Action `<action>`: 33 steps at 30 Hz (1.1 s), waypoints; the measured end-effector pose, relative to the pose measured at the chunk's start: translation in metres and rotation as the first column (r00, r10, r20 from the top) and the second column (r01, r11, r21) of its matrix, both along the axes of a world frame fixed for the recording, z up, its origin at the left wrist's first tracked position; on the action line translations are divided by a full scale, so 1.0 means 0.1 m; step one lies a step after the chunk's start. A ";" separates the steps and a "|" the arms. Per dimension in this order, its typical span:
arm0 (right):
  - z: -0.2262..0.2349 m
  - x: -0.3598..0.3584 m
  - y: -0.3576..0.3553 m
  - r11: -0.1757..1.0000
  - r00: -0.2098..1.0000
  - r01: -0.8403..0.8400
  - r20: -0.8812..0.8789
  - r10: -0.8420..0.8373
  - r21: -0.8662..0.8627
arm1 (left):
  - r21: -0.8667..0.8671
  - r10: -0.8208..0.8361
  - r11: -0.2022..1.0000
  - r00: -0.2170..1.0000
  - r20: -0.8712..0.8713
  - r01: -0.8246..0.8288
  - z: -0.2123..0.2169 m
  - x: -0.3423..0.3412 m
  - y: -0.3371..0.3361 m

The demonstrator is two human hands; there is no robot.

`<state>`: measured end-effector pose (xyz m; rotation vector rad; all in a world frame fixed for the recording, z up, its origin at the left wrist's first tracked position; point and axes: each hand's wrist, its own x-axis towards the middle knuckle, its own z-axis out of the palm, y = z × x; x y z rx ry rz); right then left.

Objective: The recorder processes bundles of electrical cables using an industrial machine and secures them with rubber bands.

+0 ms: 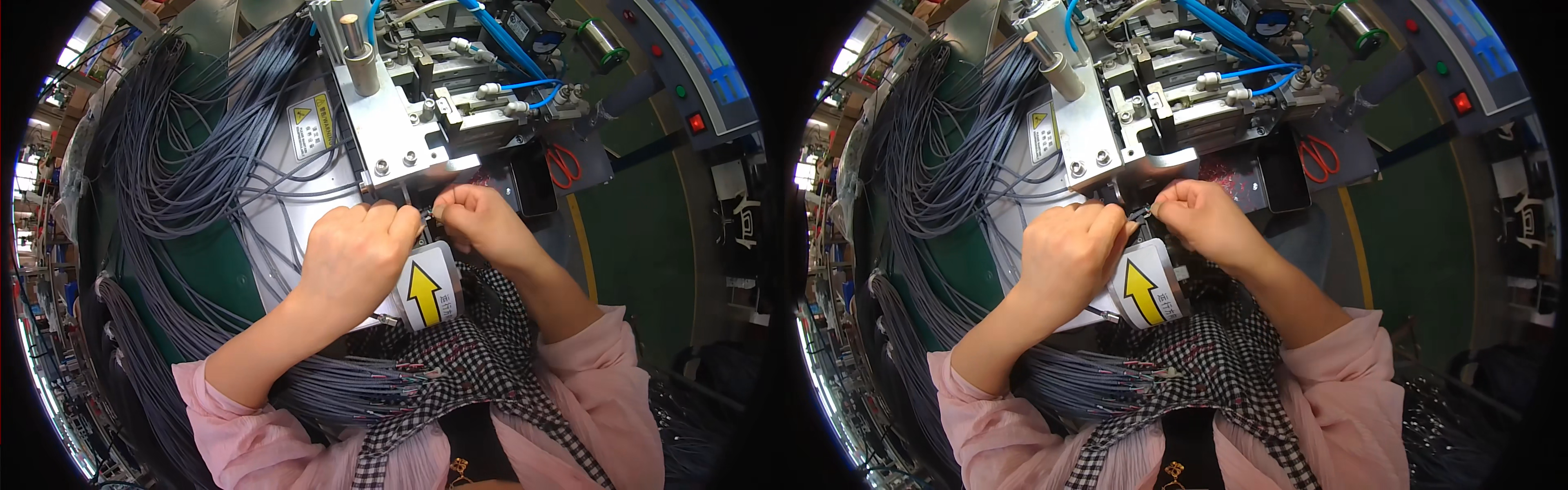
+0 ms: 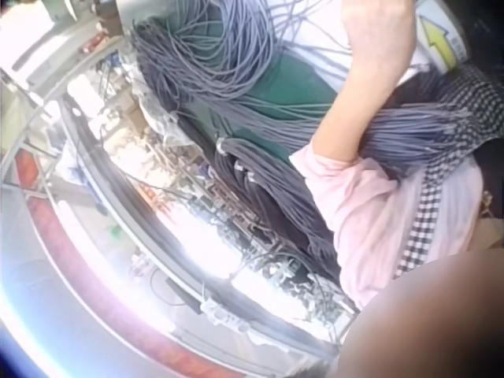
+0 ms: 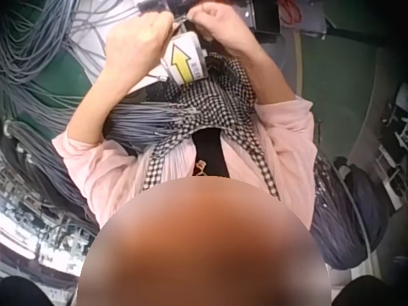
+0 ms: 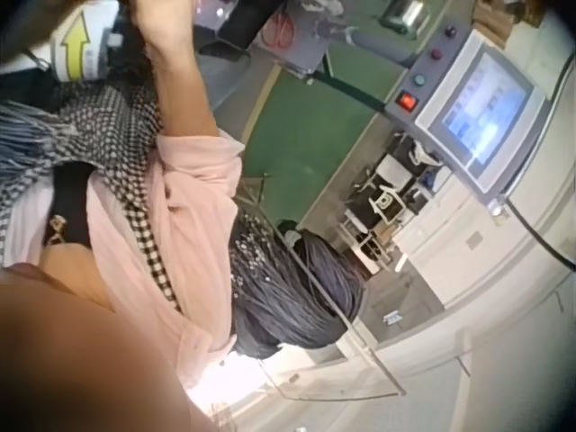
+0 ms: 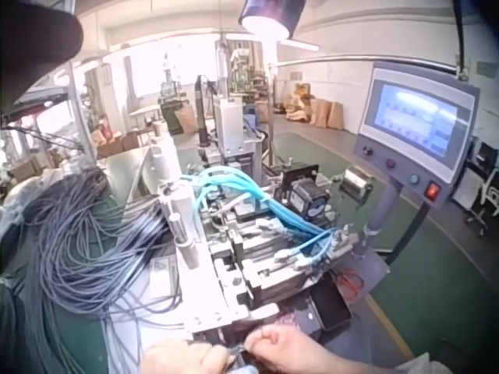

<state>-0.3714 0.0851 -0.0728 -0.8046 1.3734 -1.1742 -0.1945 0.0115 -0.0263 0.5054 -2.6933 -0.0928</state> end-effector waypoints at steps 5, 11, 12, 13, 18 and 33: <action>0.00 -0.07 -0.03 0.987 0.958 -0.076 0.283 0.033 0.141 | -0.119 -0.153 0.980 0.987 0.049 0.158 0.06 0.31 -0.15; 0.06 0.01 0.06 0.996 0.998 0.009 0.065 -0.014 0.083 | -0.130 -0.130 0.981 0.984 0.125 0.146 -0.04 0.53 -0.31; 0.09 0.05 0.11 0.997 0.997 0.066 -0.029 -0.068 -0.042 | -0.151 -0.099 0.983 0.993 0.066 0.108 -0.03 0.48 -0.34; 0.11 0.10 0.16 0.979 0.985 0.110 -0.116 -0.131 -0.173 | -0.171 -0.069 0.983 0.998 0.005 0.069 -0.01 0.44 -0.37; 0.24 0.28 0.40 0.865 0.957 -0.007 -0.255 -0.140 -0.502 | 0.383 0.115 0.924 0.932 -0.345 0.027 0.21 0.37 0.02; 0.46 0.29 0.64 0.623 0.758 -0.319 -0.587 -0.284 -0.714 | -0.003 -0.148 0.988 0.957 -0.251 0.152 0.53 0.33 0.54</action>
